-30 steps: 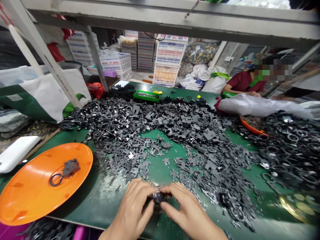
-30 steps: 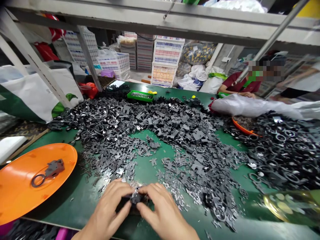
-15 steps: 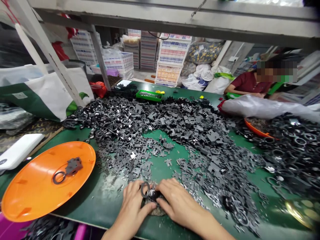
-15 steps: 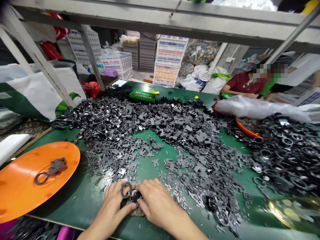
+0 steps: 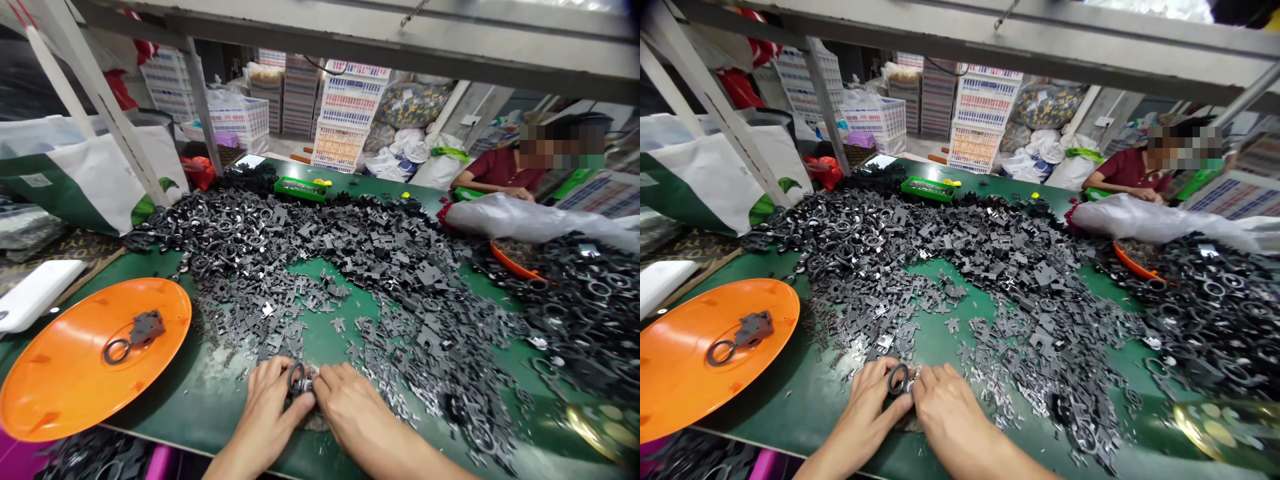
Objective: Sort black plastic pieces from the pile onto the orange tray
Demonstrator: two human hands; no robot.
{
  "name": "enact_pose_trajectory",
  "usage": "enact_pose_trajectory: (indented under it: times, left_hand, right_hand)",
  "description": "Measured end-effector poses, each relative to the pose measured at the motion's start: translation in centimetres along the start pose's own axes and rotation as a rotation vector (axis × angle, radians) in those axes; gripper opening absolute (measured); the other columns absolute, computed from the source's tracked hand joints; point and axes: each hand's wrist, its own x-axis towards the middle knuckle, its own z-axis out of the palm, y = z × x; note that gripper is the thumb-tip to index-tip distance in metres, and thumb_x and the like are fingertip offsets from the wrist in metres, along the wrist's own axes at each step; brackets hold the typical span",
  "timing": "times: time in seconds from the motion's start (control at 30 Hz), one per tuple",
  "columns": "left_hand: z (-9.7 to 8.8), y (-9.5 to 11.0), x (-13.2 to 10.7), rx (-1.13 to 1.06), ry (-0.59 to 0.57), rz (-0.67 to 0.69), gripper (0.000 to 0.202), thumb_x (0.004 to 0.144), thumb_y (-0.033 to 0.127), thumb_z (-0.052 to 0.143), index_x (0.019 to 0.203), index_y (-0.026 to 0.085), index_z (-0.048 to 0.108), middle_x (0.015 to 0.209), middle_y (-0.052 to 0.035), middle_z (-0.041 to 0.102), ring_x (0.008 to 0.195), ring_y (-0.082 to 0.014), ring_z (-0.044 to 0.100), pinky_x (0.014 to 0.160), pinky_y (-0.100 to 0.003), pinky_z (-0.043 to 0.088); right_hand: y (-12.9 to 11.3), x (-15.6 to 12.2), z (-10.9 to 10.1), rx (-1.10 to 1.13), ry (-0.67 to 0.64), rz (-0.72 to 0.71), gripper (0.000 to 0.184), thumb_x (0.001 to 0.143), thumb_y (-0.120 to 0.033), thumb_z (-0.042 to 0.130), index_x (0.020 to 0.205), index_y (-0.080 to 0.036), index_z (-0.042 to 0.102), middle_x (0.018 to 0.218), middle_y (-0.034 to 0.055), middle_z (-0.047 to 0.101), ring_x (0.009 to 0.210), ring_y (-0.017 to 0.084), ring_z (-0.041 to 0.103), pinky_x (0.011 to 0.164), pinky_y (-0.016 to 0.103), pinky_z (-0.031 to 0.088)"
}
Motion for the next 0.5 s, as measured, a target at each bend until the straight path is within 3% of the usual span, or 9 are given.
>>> enact_pose_trajectory:
  times: [0.13, 0.27, 0.33, 0.43, 0.5]
  left_hand:
    - [0.2, 1.1, 0.2, 0.007, 0.023, -0.083, 0.013, 0.084, 0.027, 0.049, 0.091, 0.022, 0.059, 0.101, -0.0038, 0.054, 0.099, -0.0241, 0.048, 0.088, -0.041, 0.036]
    - [0.1, 1.2, 0.2, -0.028, -0.013, -0.079, 0.019, 0.079, 0.025, 0.052, 0.096, 0.023, 0.061, 0.106, -0.0045, 0.053, 0.103, -0.0255, 0.046, 0.092, -0.044, 0.035]
    - [0.1, 0.9, 0.2, -0.032, -0.034, -0.071, 0.026, 0.078, 0.024, 0.052, 0.102, 0.025, 0.062, 0.108, -0.0043, 0.053, 0.104, -0.0256, 0.046, 0.092, -0.044, 0.036]
    - [0.6, 0.2, 0.1, 0.034, -0.05, -0.063, 0.032, 0.071, 0.02, 0.059, 0.101, 0.029, 0.065, 0.107, -0.0024, 0.057, 0.102, -0.0255, 0.051, 0.09, -0.042, 0.039]
    - [1.2, -0.4, 0.1, 0.12, -0.015, -0.075, 0.034, 0.069, 0.017, 0.063, 0.101, 0.031, 0.065, 0.106, -0.0014, 0.06, 0.099, -0.025, 0.055, 0.087, -0.041, 0.043]
  right_hand:
    - [0.9, -0.1, -1.5, 0.214, -0.088, 0.057, 0.015, 0.087, -0.018, 0.052, 0.098, -0.019, 0.062, 0.09, 0.0062, 0.066, 0.084, 0.024, 0.061, 0.079, 0.038, 0.045]
    - [1.4, 0.5, -3.0, 0.532, 0.012, 0.063, 0.042, 0.087, -0.023, 0.055, 0.128, -0.027, 0.046, 0.119, 0.0051, 0.059, 0.109, 0.022, 0.054, 0.094, 0.037, 0.037]
    - [1.2, 1.1, -3.4, 0.619, -0.004, -0.012, 0.035, 0.087, -0.023, 0.057, 0.121, -0.028, 0.052, 0.119, 0.0026, 0.059, 0.11, 0.019, 0.052, 0.096, 0.035, 0.035]
    - [0.8, 1.8, -3.3, 0.627, -0.077, -0.07, 0.014, 0.087, -0.027, 0.057, 0.1, -0.025, 0.061, 0.101, 0.0007, 0.065, 0.099, 0.018, 0.057, 0.096, 0.035, 0.034]
    - [1.1, 2.2, -2.4, 0.568, -0.114, -0.098, 0.014, 0.086, -0.03, 0.059, 0.098, -0.023, 0.06, 0.094, 0.001, 0.067, 0.092, 0.019, 0.06, 0.093, 0.035, 0.036]
